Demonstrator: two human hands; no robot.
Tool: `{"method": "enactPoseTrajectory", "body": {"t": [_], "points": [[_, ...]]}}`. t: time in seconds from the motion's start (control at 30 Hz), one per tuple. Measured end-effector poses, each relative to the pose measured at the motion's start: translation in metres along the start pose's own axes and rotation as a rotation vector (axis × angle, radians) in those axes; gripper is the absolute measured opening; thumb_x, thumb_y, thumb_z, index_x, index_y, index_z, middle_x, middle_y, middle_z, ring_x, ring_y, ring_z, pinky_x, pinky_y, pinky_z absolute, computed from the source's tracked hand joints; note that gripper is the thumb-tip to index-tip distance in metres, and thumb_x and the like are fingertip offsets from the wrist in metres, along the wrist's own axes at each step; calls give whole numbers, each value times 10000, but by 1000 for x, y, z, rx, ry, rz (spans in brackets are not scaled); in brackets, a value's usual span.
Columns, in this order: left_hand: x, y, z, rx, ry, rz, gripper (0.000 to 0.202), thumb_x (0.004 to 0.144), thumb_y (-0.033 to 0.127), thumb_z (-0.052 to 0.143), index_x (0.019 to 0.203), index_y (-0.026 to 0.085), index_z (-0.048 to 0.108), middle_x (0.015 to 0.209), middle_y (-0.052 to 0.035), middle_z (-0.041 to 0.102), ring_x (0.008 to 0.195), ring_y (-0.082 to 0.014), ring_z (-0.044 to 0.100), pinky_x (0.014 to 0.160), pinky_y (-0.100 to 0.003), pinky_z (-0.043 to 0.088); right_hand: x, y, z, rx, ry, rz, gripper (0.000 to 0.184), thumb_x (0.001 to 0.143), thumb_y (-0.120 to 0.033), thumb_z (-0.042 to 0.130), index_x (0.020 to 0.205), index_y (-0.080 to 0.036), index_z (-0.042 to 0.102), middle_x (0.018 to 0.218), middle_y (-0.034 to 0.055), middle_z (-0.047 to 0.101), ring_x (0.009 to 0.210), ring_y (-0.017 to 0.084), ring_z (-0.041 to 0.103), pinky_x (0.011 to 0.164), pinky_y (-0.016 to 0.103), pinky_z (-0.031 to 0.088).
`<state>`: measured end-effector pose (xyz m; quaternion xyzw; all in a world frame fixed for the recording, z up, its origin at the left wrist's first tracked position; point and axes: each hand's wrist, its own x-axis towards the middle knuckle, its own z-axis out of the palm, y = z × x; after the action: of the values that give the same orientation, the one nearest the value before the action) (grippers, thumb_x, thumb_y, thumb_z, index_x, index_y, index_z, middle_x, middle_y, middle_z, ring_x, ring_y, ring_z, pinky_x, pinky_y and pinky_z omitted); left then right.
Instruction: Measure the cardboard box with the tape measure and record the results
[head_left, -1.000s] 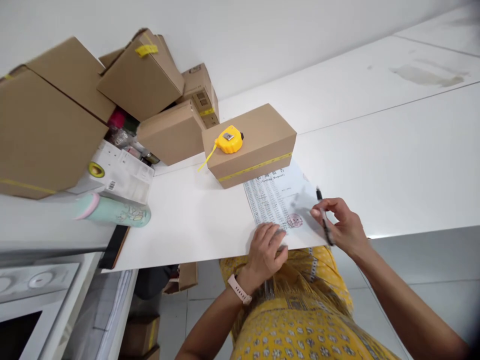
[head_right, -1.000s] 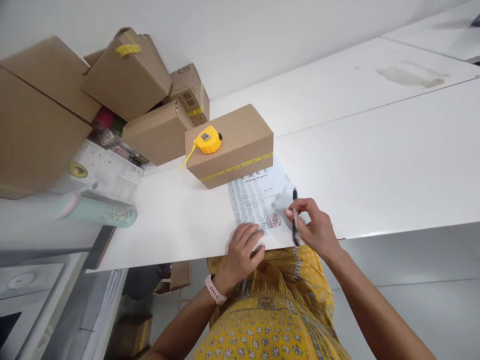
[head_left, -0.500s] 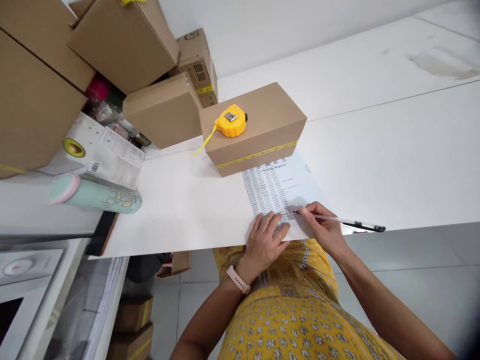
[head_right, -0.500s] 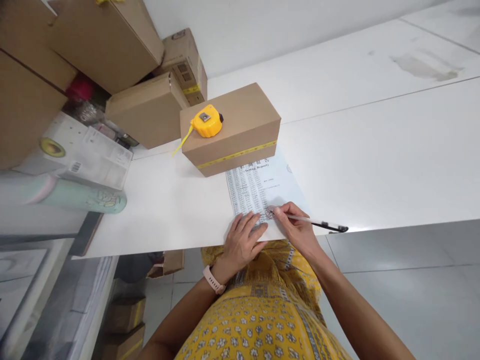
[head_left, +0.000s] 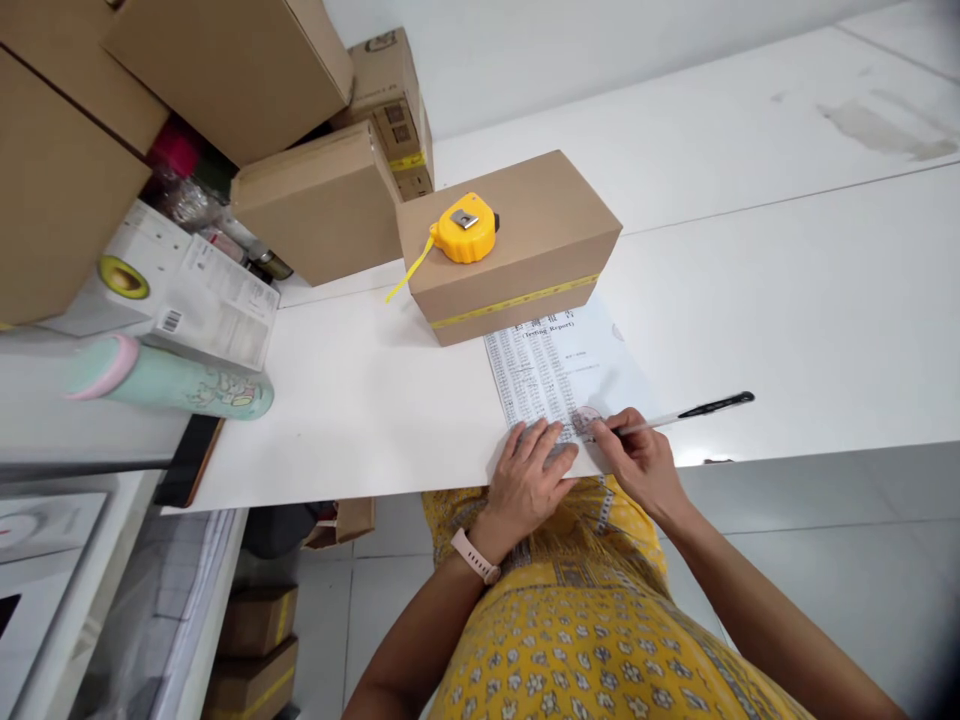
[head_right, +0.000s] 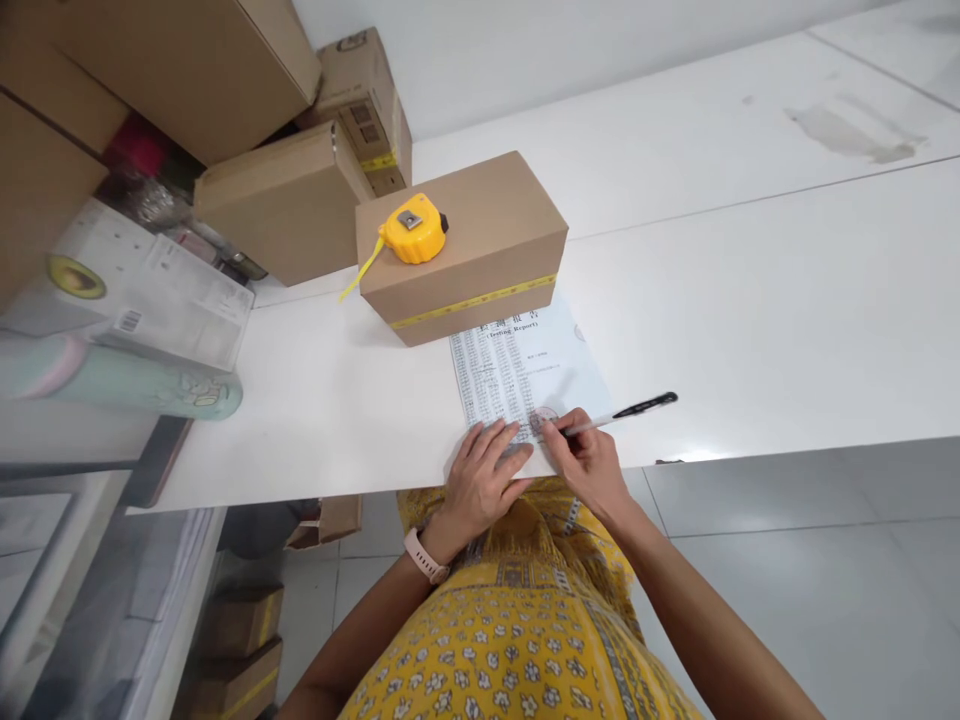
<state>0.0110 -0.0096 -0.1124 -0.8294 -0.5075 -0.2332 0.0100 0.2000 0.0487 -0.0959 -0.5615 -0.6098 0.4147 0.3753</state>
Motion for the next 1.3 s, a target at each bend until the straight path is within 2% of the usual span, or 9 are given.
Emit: {"method": "enactPoseTrajectory", "body": {"t": [0.1, 0.2, 0.37, 0.47, 0.7, 0.87, 1.03, 1.17, 1.3], "points": [[0, 0, 0, -6, 2, -6, 356, 1014, 387, 612, 1306, 190, 668, 1457, -121, 633, 1379, -289, 556, 1187, -512, 436, -1, 1, -1, -36, -31, -40, 338, 950, -563, 644, 868, -235, 643, 644, -1, 634, 530, 147, 536, 472, 274, 411], [0, 1, 0, -14, -12, -15, 352, 1023, 399, 592, 1300, 197, 675, 1455, -123, 636, 1381, -294, 557, 1175, -518, 449, -1, 6, 0, 14, 16, -65, 306, 914, -532, 707, 868, -238, 635, 702, 14, 675, 593, 168, 597, 512, 285, 468], [0, 1, -1, -20, -42, -31, 349, 1032, 403, 574, 1299, 204, 676, 1458, -131, 633, 1391, -291, 552, 1171, -526, 450, -3, 7, 3, -52, 27, -120, 342, 955, -461, 666, 733, -249, 516, 545, -45, 534, 451, 110, 433, 426, 255, 348], [0, 1, -1, -15, -47, -23, 355, 1034, 406, 569, 1306, 203, 673, 1456, -134, 633, 1394, -292, 549, 1175, -523, 445, -4, 5, 4, -78, 5, -159, 339, 970, -441, 645, 734, -249, 495, 540, -52, 515, 437, 104, 413, 417, 254, 316], [1, 1, -2, 4, 4, -8, 349, 1038, 409, 560, 1286, 197, 684, 1438, -119, 648, 1370, -287, 567, 1172, -505, 452, -4, 7, 2, -127, -1, -184, 325, 976, -444, 632, 748, -249, 506, 556, -43, 540, 460, 113, 441, 446, 258, 355], [0, 1, -2, -3, -26, -14, 359, 1047, 423, 538, 1291, 203, 682, 1451, -123, 640, 1394, -284, 549, 1179, -514, 444, -3, 8, 2, -122, -15, -192, 331, 978, -459, 625, 747, -253, 506, 557, -40, 538, 467, 119, 444, 452, 267, 361], [-1, 0, 0, -7, -4, -5, 358, 1044, 418, 545, 1290, 198, 682, 1448, -128, 639, 1391, -288, 549, 1184, -508, 437, -3, 10, 2, -124, -24, -184, 345, 979, -486, 621, 745, -257, 513, 569, -32, 549, 479, 127, 459, 467, 276, 379], [-1, 0, 1, -13, -44, -14, 370, 1039, 423, 552, 1317, 208, 669, 1462, -132, 628, 1406, -289, 534, 1193, -520, 424, -2, 7, 3, -124, -25, -172, 371, 975, -536, 607, 747, -257, 521, 568, -26, 560, 478, 134, 472, 464, 282, 387], [-1, 0, 0, -10, -20, -6, 359, 1034, 414, 565, 1299, 197, 674, 1452, -131, 635, 1396, -288, 543, 1187, -512, 433, -2, 4, 3, -115, -18, -178, 385, 970, -531, 614, 725, -256, 504, 547, -33, 538, 459, 126, 448, 451, 278, 367]]}}
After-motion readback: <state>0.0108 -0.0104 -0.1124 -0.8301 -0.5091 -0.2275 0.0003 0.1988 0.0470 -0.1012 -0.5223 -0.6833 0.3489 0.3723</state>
